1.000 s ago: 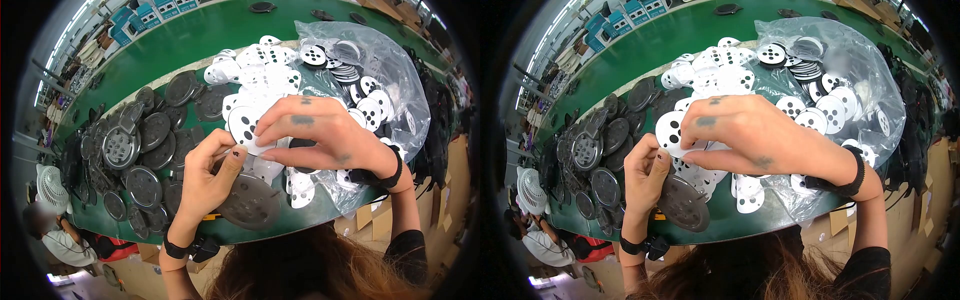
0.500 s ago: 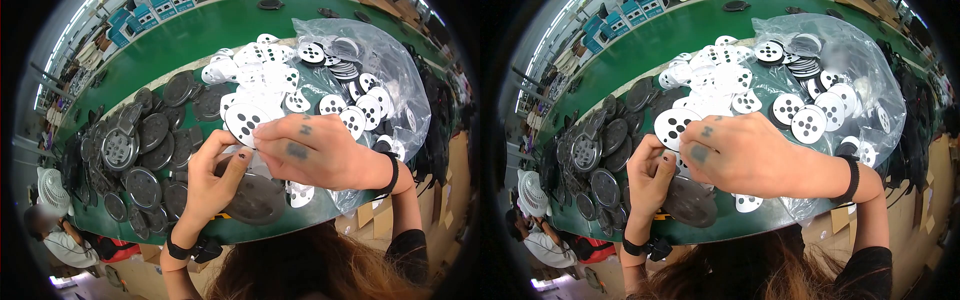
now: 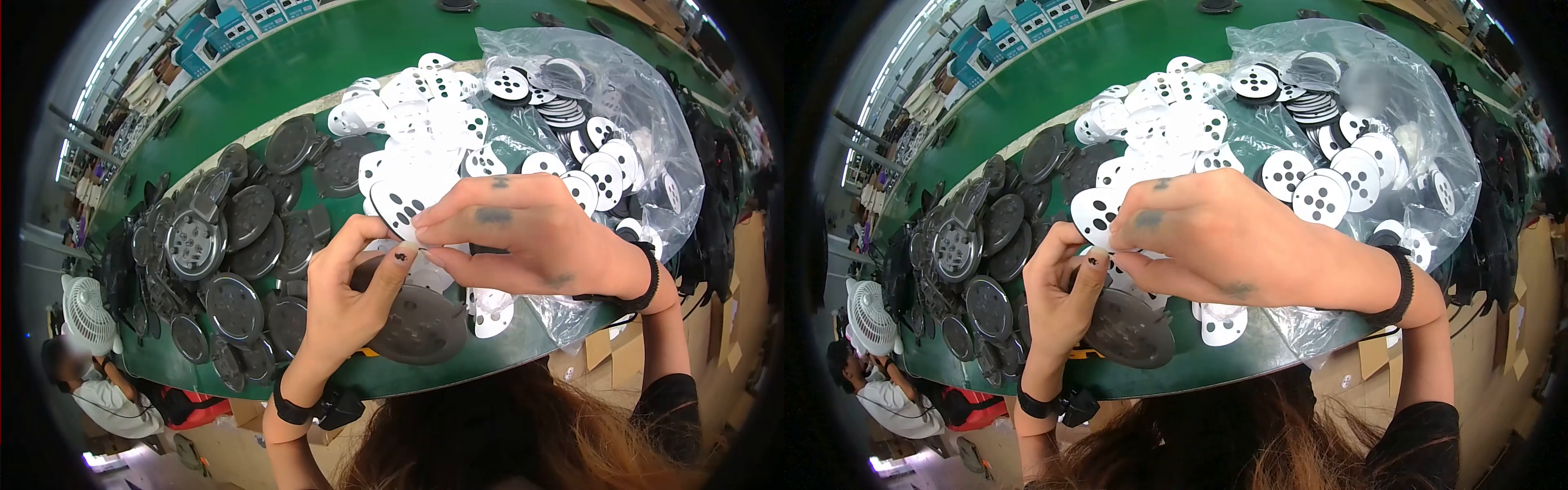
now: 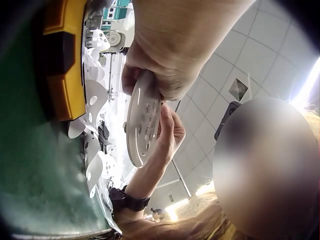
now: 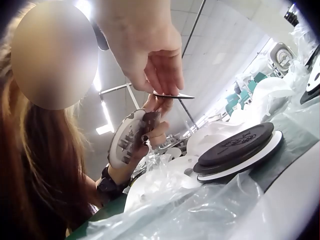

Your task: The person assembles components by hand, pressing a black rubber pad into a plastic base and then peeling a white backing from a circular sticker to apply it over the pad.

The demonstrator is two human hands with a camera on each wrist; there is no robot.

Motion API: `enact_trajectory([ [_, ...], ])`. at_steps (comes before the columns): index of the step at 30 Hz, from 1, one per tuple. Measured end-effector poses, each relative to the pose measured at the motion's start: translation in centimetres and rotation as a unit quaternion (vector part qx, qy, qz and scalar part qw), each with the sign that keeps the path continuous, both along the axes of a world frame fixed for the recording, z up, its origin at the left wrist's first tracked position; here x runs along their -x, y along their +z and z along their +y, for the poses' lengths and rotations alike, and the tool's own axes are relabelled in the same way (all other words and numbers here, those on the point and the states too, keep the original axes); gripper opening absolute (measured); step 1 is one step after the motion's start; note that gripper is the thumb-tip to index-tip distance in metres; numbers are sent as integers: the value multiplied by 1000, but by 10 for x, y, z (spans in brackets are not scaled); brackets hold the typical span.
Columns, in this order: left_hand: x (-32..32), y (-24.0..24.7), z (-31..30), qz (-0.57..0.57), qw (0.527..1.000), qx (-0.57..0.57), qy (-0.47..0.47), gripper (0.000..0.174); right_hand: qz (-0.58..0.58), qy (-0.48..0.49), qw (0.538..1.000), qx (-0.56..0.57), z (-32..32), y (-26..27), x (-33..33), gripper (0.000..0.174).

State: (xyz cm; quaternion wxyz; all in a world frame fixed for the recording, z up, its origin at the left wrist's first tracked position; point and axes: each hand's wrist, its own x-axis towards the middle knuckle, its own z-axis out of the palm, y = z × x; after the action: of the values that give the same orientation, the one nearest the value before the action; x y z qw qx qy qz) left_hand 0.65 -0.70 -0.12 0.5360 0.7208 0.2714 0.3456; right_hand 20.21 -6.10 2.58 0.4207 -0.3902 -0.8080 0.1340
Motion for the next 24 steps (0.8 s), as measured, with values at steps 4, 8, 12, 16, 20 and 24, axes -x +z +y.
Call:
enact_trajectory([
  [4, 0, -2, 1, 2, 1000, -22, -3, 11, 10, 0, 1000, 2, 1, -1, 0, 10],
  [8, 0, -2, 1, 8, 999, -35, -1, 11, 37, 3, 999, 24, 0, -1, 1, 10],
  [12, 0, -2, 1, 8, 1000, -22, -3, 11, 36, 6, 999, 18, 0, -1, 0, 8],
  [16, -1, -4, 0, 2, 1000, -19, -1, 11, 4, 8, 1000, 7, 0, 0, -1, 8],
  [20, -1, -2, 0, 8, 1000, -19, -3, 12, 0, 14, 1000, 17, 0, 1, -2, 8],
  [24, -2, -1, -1, 5, 1000, -19, -1, 12, 16, 21, 999, 20, 1, 0, -3, 9],
])
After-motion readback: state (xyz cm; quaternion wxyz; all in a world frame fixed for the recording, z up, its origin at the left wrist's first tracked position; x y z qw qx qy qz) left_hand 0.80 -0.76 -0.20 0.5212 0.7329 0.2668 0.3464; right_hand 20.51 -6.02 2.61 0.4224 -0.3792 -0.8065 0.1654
